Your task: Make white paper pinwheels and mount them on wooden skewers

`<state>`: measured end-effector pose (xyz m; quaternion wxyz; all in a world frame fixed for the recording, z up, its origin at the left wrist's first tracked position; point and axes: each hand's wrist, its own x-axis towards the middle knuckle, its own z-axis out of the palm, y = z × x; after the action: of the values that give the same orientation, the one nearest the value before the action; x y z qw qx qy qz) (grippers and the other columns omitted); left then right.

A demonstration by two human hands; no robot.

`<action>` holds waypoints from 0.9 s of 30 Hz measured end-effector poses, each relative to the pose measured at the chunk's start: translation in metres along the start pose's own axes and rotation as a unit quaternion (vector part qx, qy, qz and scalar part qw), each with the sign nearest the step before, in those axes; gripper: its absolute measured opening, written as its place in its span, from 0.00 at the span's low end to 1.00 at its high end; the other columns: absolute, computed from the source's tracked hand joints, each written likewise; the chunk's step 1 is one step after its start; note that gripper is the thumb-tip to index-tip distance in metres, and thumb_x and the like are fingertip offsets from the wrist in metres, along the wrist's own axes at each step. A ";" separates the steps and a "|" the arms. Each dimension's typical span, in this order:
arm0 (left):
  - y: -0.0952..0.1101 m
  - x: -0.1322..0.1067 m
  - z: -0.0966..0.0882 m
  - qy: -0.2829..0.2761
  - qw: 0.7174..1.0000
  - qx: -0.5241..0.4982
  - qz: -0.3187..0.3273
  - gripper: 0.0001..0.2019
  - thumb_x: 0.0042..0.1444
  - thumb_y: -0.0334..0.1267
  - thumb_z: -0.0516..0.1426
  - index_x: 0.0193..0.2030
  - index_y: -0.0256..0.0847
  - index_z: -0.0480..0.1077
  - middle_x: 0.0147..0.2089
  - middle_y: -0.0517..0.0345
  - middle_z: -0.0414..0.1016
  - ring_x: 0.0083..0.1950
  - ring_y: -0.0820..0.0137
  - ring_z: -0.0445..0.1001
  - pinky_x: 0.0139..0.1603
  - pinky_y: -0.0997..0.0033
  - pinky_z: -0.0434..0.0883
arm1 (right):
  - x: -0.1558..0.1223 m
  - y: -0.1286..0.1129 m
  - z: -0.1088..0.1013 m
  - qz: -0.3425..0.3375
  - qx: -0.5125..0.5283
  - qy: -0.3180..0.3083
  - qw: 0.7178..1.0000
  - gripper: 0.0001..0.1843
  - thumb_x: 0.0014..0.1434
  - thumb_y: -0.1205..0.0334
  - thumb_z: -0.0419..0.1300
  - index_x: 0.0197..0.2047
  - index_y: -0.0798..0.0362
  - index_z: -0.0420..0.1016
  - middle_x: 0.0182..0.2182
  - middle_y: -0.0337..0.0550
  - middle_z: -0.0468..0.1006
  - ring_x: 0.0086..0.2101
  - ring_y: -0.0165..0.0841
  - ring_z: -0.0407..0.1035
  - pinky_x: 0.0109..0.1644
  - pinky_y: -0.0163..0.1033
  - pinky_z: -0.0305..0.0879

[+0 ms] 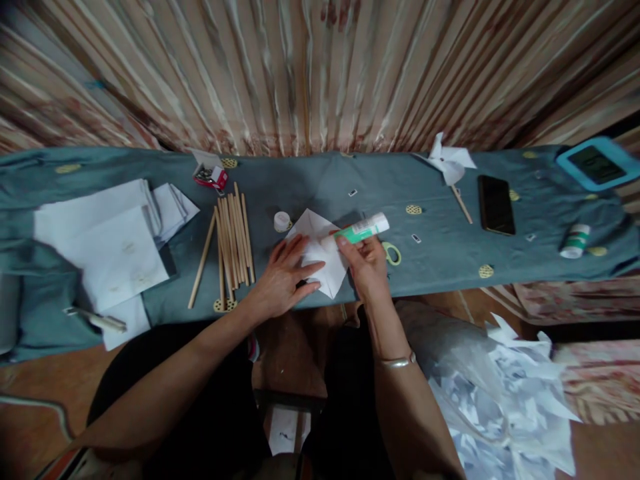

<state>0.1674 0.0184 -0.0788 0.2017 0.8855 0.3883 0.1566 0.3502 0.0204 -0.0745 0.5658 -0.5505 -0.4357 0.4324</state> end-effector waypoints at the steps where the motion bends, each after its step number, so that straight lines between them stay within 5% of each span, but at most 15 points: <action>1: -0.002 0.000 0.000 0.011 1.000 -0.003 0.004 0.19 0.60 0.47 0.56 0.56 0.45 0.72 0.70 0.44 0.56 0.72 0.50 0.51 0.68 0.40 0.53 | 0.001 -0.002 -0.004 0.008 0.037 0.013 0.999 0.15 0.52 0.48 0.66 0.36 0.50 0.73 0.36 0.42 0.82 0.40 0.37 0.77 0.49 0.47 0.73; 5: -0.017 0.003 -0.010 0.086 0.996 -0.016 0.020 0.17 0.64 0.44 0.51 0.54 0.41 0.72 0.66 0.44 0.63 0.66 0.57 0.62 0.66 0.50 0.60 | 0.002 -0.011 -0.013 0.055 0.215 0.053 0.974 0.12 0.51 0.52 0.68 0.33 0.51 0.76 0.34 0.40 0.82 0.39 0.33 0.77 0.49 0.40 0.74; 9: -0.037 0.014 -0.022 0.173 0.984 0.019 -0.038 0.21 0.63 0.40 0.53 0.61 0.40 0.65 0.67 0.46 0.61 0.66 0.56 0.60 0.65 0.51 0.59 | -0.001 -0.017 -0.014 0.088 0.295 0.051 0.950 0.11 0.51 0.53 0.68 0.32 0.52 0.78 0.32 0.39 0.83 0.39 0.31 0.77 0.49 0.36 0.73; 14: -0.053 0.033 -0.018 0.136 0.983 0.044 -0.113 0.22 0.60 0.34 0.54 0.61 0.40 0.65 0.67 0.46 0.62 0.64 0.54 0.60 0.61 0.49 0.62 | -0.004 -0.023 -0.011 0.085 0.268 0.016 0.960 0.13 0.48 0.52 0.71 0.33 0.51 0.79 0.33 0.39 0.83 0.37 0.30 0.76 0.45 0.36 0.73; 19: -0.055 0.041 -0.024 0.172 0.970 -0.058 -0.159 0.17 0.54 0.31 0.58 0.51 0.38 0.74 0.50 0.48 0.77 0.51 0.59 0.71 0.57 0.55 0.66 | -0.008 -0.025 -0.010 0.085 0.257 0.036 0.962 0.16 0.41 0.52 0.74 0.32 0.50 0.80 0.30 0.35 0.81 0.30 0.26 0.71 0.33 0.31 0.69; 23: -0.042 0.035 -0.033 0.271 0.872 -0.350 -0.208 0.17 0.49 0.39 0.63 0.47 0.40 0.75 0.39 0.57 0.77 0.35 0.70 0.74 0.42 0.65 0.73 | -0.010 -0.026 -0.012 0.100 0.275 0.046 0.955 0.17 0.40 0.54 0.75 0.32 0.52 0.80 0.28 0.36 0.80 0.27 0.25 0.70 0.28 0.29 0.66; 27: -0.017 0.029 -0.034 0.202 0.734 -0.611 -0.218 0.19 0.40 0.41 0.68 0.41 0.40 0.76 0.33 0.61 0.76 0.31 0.74 0.75 0.41 0.67 0.75 | -0.008 -0.026 -0.011 0.131 0.321 0.050 0.937 0.16 0.37 0.59 0.76 0.28 0.53 0.77 0.24 0.35 0.79 0.25 0.25 0.72 0.29 0.29 0.69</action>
<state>0.1614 0.0587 -0.0541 0.6447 0.4106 0.4227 0.4870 0.3596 0.0093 -0.0488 0.6718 -0.4132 -0.1688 0.5911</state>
